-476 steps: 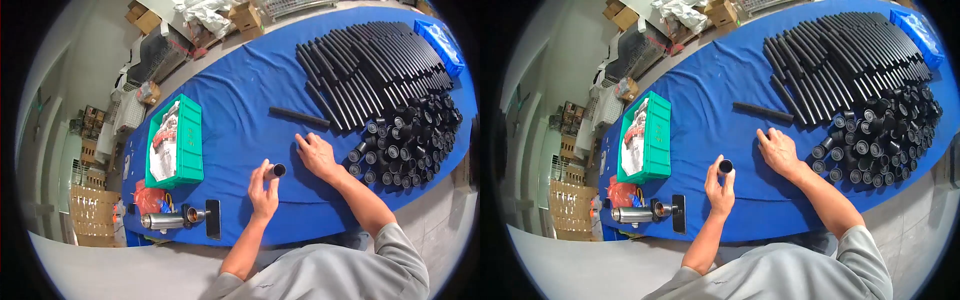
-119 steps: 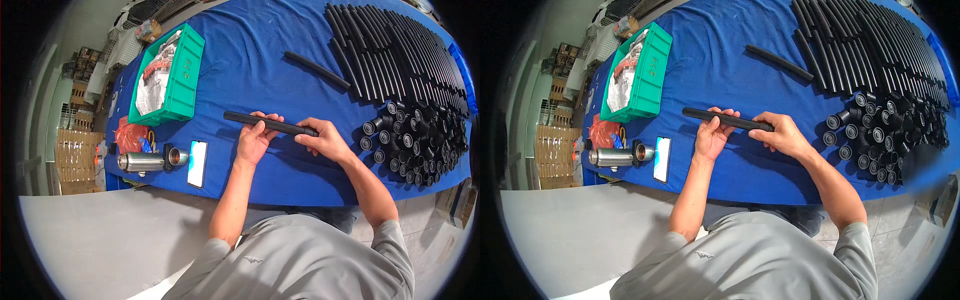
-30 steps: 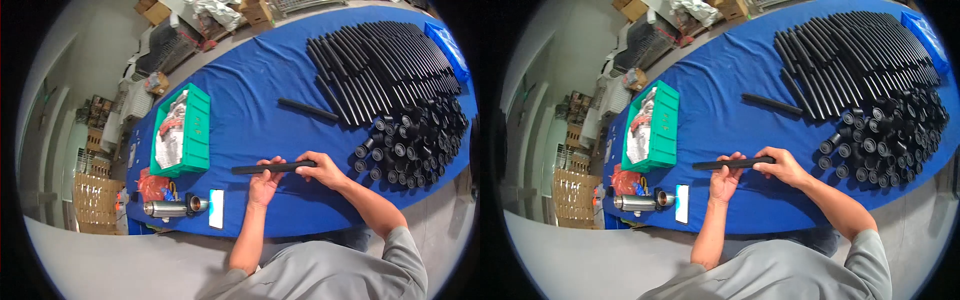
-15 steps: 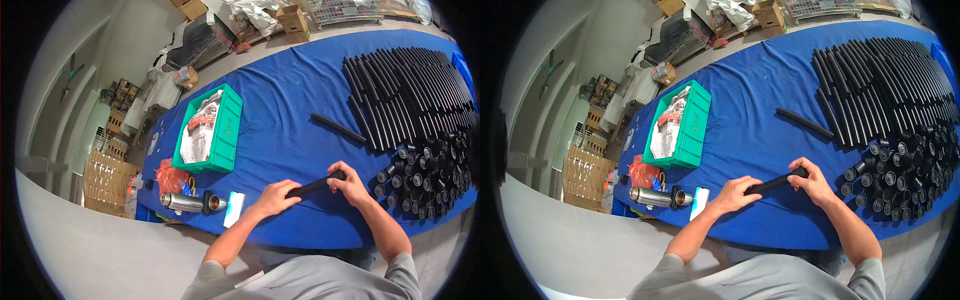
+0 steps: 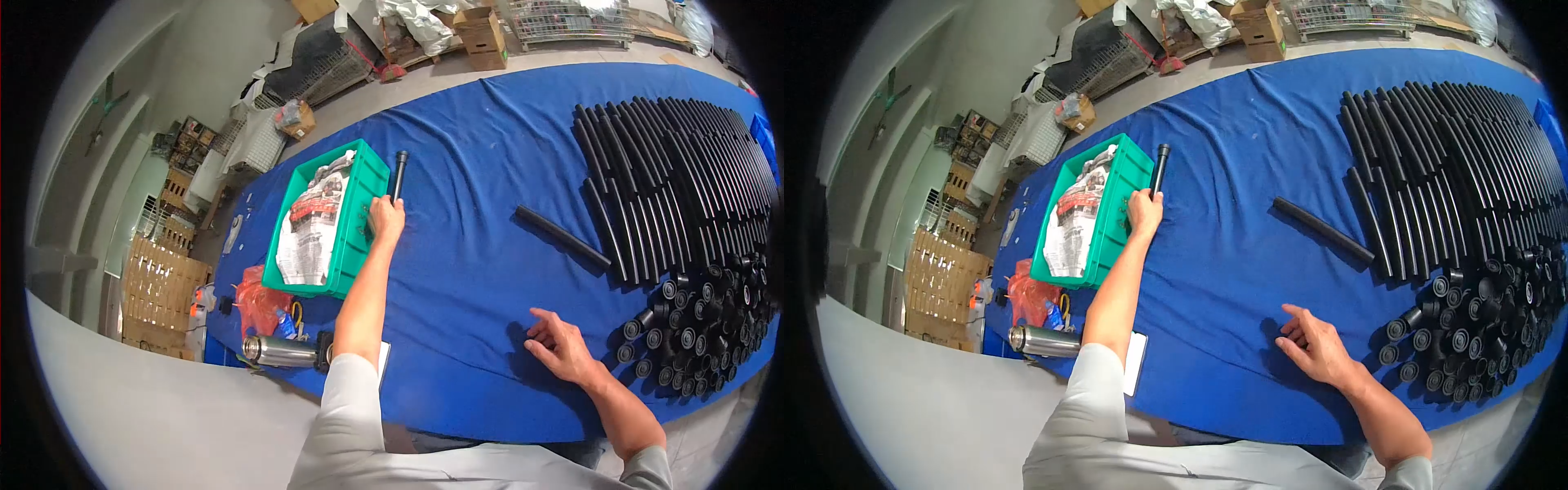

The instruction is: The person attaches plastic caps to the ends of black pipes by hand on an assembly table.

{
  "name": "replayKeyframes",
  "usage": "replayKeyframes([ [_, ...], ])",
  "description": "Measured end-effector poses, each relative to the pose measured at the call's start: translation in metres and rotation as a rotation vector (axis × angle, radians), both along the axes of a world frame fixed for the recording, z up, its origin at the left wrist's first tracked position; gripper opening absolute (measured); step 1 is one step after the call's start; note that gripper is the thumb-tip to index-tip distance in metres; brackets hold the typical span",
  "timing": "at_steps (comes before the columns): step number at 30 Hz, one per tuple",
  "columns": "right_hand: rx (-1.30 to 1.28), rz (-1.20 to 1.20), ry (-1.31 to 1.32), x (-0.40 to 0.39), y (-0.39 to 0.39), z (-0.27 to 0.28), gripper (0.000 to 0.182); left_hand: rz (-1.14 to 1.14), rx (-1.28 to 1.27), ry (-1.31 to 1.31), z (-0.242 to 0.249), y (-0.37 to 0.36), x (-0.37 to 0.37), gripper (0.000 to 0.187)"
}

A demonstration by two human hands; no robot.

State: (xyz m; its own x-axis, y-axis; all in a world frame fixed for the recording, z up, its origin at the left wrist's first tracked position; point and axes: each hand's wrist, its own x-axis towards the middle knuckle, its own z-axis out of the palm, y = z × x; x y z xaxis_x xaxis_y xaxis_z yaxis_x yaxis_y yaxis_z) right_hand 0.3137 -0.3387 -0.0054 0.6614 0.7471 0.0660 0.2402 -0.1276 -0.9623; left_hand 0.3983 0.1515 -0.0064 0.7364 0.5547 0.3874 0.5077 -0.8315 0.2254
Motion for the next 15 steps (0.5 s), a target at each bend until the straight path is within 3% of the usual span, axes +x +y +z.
replayKeyframes([
  [7, 0.004, 0.005, 0.006, 0.002, 0.0, -0.001, 0.045, 0.15, 0.095, 0.177, -0.011, 0.008, 0.026, 0.028],
  [15, -0.001, 0.031, -0.039, 0.004, 0.0, 0.0, 0.038, -0.007, 0.379, 0.294, -0.011, 0.019, 0.021, 0.023],
])
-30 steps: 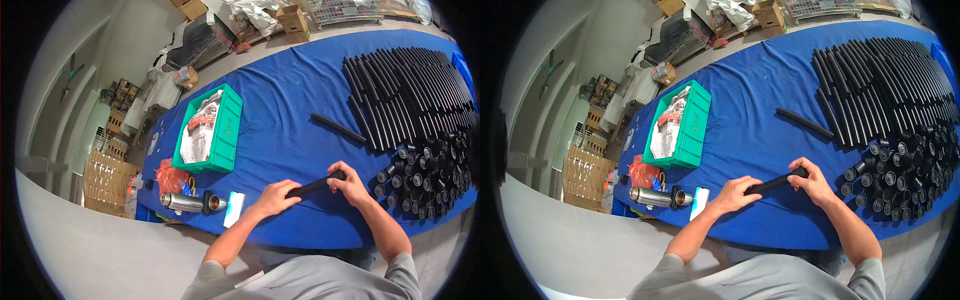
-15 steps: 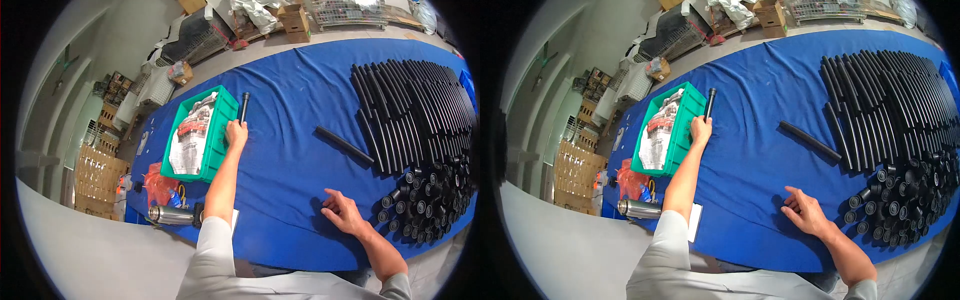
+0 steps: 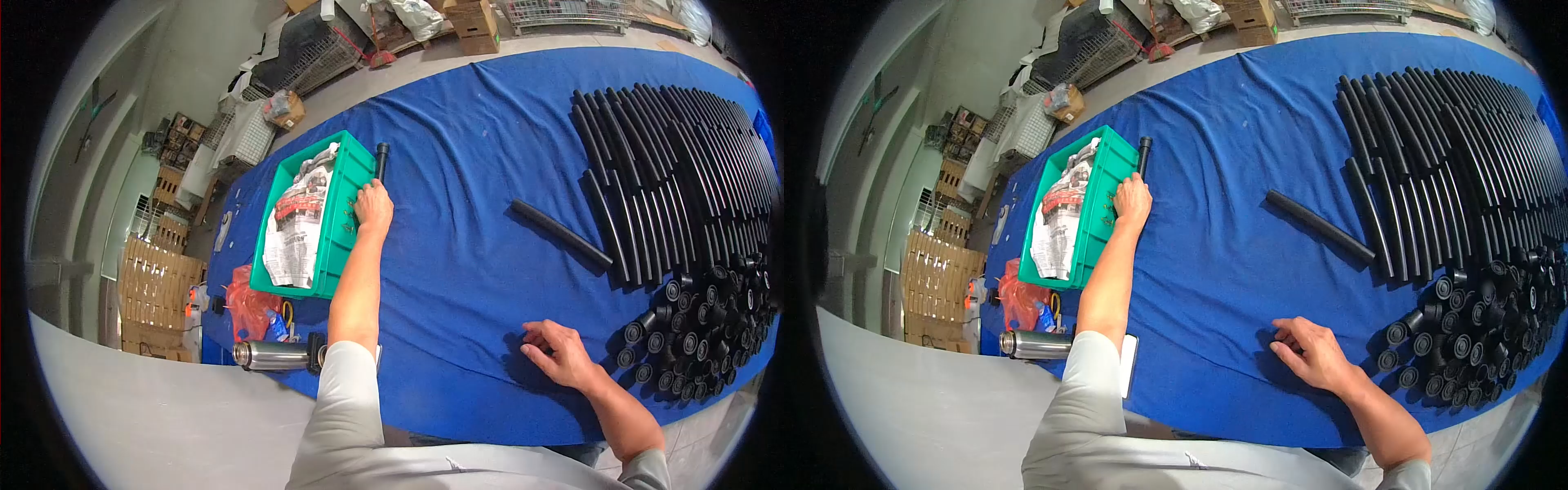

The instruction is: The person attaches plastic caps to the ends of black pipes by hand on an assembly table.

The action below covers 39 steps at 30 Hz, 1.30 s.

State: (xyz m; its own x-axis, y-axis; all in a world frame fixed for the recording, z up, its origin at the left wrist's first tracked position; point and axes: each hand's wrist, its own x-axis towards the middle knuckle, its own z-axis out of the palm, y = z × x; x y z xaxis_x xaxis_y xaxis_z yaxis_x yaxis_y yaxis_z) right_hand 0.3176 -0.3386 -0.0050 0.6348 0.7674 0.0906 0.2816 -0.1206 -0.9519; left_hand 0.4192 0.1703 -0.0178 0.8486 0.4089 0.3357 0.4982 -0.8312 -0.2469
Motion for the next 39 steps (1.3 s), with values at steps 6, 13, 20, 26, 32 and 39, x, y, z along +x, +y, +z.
replayKeyframes([
  [6, 0.045, -0.02, -0.058, -0.002, 0.0, -0.003, 0.031, -0.006, -0.003, -0.034, 0.022, -0.043, -0.013, 0.04],
  [13, 0.049, -0.002, -0.054, -0.001, 0.0, -0.005, 0.031, -0.796, -0.349, -0.222, 0.005, -0.216, -0.014, 0.042],
  [20, 0.123, -0.011, -0.207, -0.007, -0.004, -0.015, 0.026, -0.613, -0.838, 0.123, 0.015, -0.341, -0.004, 0.051],
  [26, 0.134, -0.003, -0.479, -0.014, -0.009, -0.019, 0.017, -0.481, -0.926, 0.193, 0.028, -0.324, -0.019, 0.043],
  [32, 0.037, -0.029, -0.753, -0.017, -0.014, -0.009, 0.019, -0.368, -0.709, 0.002, 0.018, -0.275, -0.103, 0.026],
  [39, -0.254, -0.577, -0.917, -0.004, -0.058, 0.049, 0.008, -0.302, -0.672, -0.357, -0.003, -0.288, -0.142, 0.019],
])
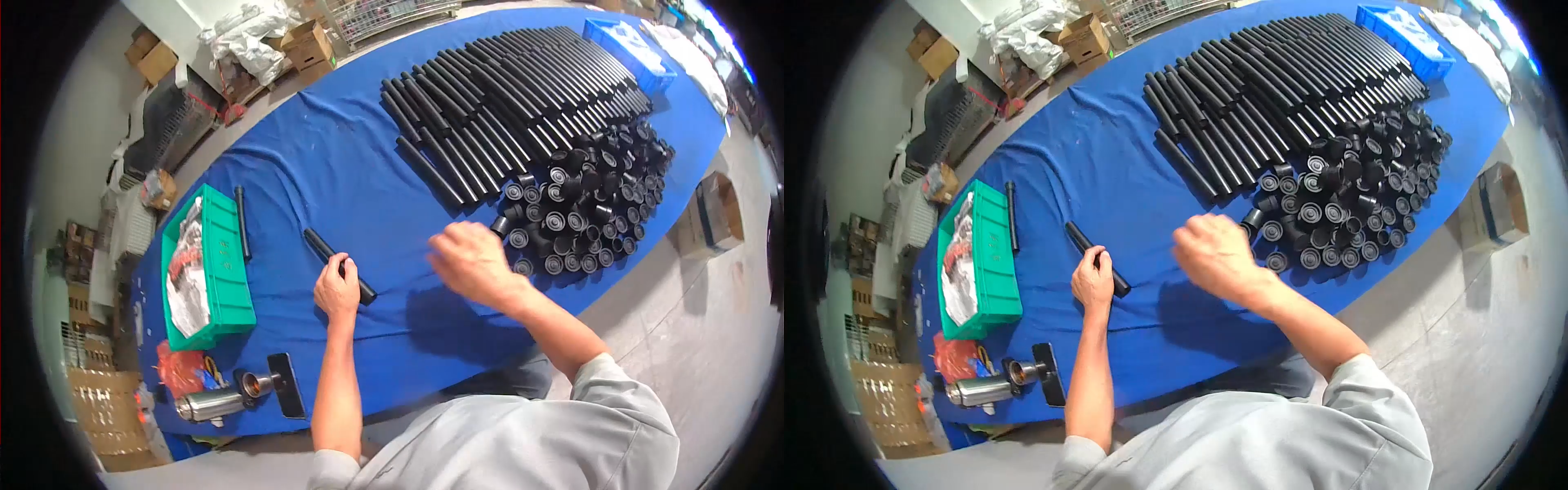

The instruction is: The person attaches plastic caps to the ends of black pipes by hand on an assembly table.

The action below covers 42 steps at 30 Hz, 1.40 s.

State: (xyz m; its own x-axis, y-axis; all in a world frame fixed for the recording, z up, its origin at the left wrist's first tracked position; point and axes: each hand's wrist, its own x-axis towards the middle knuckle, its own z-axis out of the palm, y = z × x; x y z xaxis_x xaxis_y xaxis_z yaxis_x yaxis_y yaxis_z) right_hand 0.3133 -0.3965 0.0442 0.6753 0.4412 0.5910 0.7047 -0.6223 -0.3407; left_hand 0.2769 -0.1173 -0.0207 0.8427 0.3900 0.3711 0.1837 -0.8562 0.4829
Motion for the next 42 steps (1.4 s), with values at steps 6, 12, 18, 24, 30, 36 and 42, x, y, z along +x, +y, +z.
replayKeyframes([
  [6, -0.497, -0.106, 0.126, 0.024, -0.076, 0.028, 0.031, -0.01, -0.031, -0.036, -0.003, 0.003, 0.0, 0.018],
  [12, -0.674, 0.063, 0.068, 0.04, -0.082, -0.004, 0.034, 0.001, -0.036, -0.049, -0.004, 0.004, -0.003, 0.019],
  [18, -0.825, -0.005, 0.278, 0.045, -0.073, -0.004, 0.054, 0.001, -0.069, -0.041, -0.004, 0.006, -0.003, 0.019],
  [24, -0.747, -0.011, 0.138, 0.04, -0.074, -0.005, 0.028, -0.003, -0.076, -0.041, -0.004, 0.006, -0.004, 0.019],
  [30, -0.687, 0.006, 0.172, 0.036, -0.072, -0.002, 0.029, 0.0, -0.099, -0.068, -0.005, 0.006, -0.004, 0.019],
  [36, -0.65, 0.022, 0.142, 0.035, -0.074, 0.005, 0.039, 0.005, -0.099, -0.041, -0.003, 0.006, -0.004, 0.02],
  [42, -0.658, 0.078, 0.127, 0.024, -0.067, 0.02, 0.038, 0.015, -0.111, -0.018, 0.001, 0.005, -0.006, 0.02],
])
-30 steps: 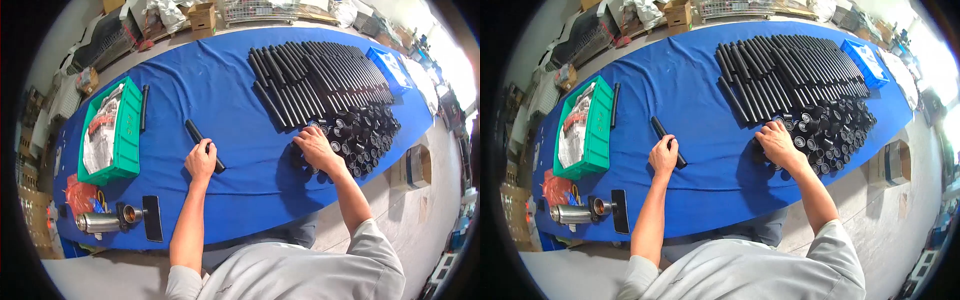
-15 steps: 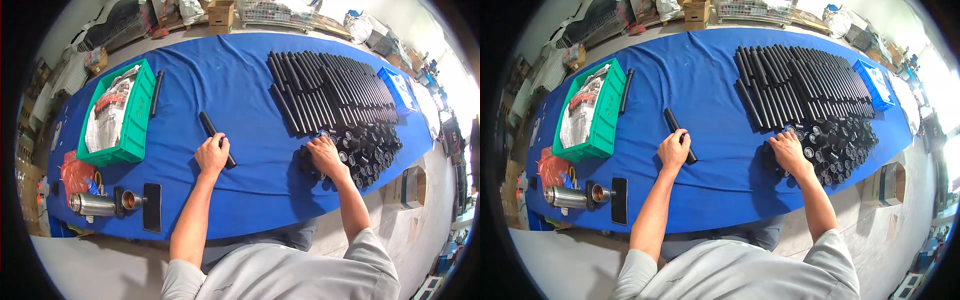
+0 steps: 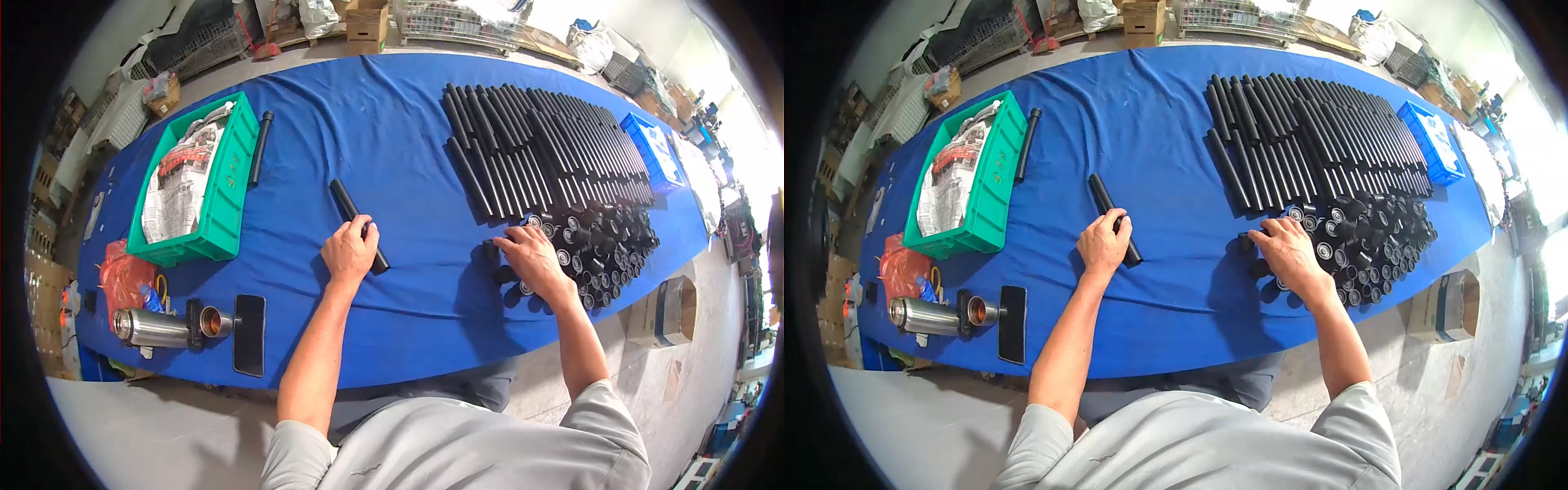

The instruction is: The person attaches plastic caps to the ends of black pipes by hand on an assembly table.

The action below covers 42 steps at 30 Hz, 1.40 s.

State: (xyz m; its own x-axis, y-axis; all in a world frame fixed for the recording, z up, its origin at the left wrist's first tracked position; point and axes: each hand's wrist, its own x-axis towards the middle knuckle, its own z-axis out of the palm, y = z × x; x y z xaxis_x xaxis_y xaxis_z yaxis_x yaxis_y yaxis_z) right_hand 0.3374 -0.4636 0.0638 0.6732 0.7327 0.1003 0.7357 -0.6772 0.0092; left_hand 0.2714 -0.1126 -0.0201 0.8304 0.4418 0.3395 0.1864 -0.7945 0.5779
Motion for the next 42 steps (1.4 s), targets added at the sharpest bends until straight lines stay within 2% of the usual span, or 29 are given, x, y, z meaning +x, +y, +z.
replayKeyframes([
  [7, -0.055, 0.032, 0.085, -0.021, 0.0, 0.008, 0.037, -0.001, -0.008, -0.015, -0.001, 0.0, 0.0, 0.019],
  [13, 0.133, -0.032, -0.073, -0.018, 0.006, 0.03, 0.034, -0.005, -0.003, -0.036, -0.004, 0.001, 0.0, 0.019],
  [16, 0.371, -0.049, 0.138, -0.029, 0.038, 0.044, 0.032, -0.005, -0.026, -0.064, -0.005, 0.002, 0.001, 0.019],
  [19, 0.47, 0.054, 0.309, -0.036, 0.083, 0.009, 0.033, -0.001, -0.115, -0.139, -0.005, 0.004, 0.001, 0.019],
  [20, 0.432, 0.109, 0.205, -0.034, 0.099, -0.005, 0.033, 0.006, -0.146, -0.171, -0.01, 0.007, 0.001, 0.019],
  [22, 0.533, 0.131, 0.24, -0.025, 0.123, -0.027, 0.032, 0.034, -0.259, -0.21, -0.009, 0.011, 0.001, 0.019],
  [24, 0.602, 0.03, 0.187, -0.011, 0.141, -0.052, 0.032, 0.075, -0.412, -0.222, -0.006, 0.013, -0.003, 0.019],
  [26, 0.555, 0.007, 0.178, -0.003, 0.143, -0.065, 0.036, 0.037, -0.414, -0.351, -0.014, 0.013, 0.0, 0.02],
  [28, 0.532, 0.012, 0.152, -0.005, 0.145, -0.056, 0.04, 0.027, -0.373, -0.324, -0.01, 0.013, 0.0, 0.02],
  [29, 0.631, 0.024, -0.039, -0.011, 0.145, -0.046, 0.048, 0.04, -0.394, -0.311, -0.009, 0.011, 0.0, 0.021],
  [32, 0.807, 0.159, -0.001, -0.031, 0.147, -0.021, 0.05, 0.041, -0.463, -0.335, -0.023, 0.017, 0.003, 0.02],
  [35, 0.871, 0.129, 0.686, -0.052, 0.161, -0.061, 0.036, 0.069, -0.524, -0.314, -0.021, 0.021, 0.001, 0.022],
  [36, 0.903, 0.125, 0.938, -0.057, 0.166, -0.06, 0.034, 0.072, -0.537, -0.333, -0.021, 0.022, 0.003, 0.022],
  [37, 0.796, 0.043, 1.165, -0.058, 0.165, -0.05, 0.038, 0.079, -0.553, -0.351, -0.021, 0.021, 0.004, 0.022],
  [40, 0.997, 0.103, 1.172, -0.054, 0.172, -0.075, 0.046, 0.07, -0.621, -0.326, -0.015, 0.019, -0.008, 0.026],
  [41, 1.019, 0.142, 1.209, -0.052, 0.169, -0.081, 0.057, 0.074, -0.61, -0.334, -0.01, 0.013, -0.009, 0.027],
  [42, 1.044, 0.153, 1.227, -0.05, 0.166, -0.078, 0.06, 0.074, -0.599, -0.35, -0.005, 0.009, -0.007, 0.027],
])
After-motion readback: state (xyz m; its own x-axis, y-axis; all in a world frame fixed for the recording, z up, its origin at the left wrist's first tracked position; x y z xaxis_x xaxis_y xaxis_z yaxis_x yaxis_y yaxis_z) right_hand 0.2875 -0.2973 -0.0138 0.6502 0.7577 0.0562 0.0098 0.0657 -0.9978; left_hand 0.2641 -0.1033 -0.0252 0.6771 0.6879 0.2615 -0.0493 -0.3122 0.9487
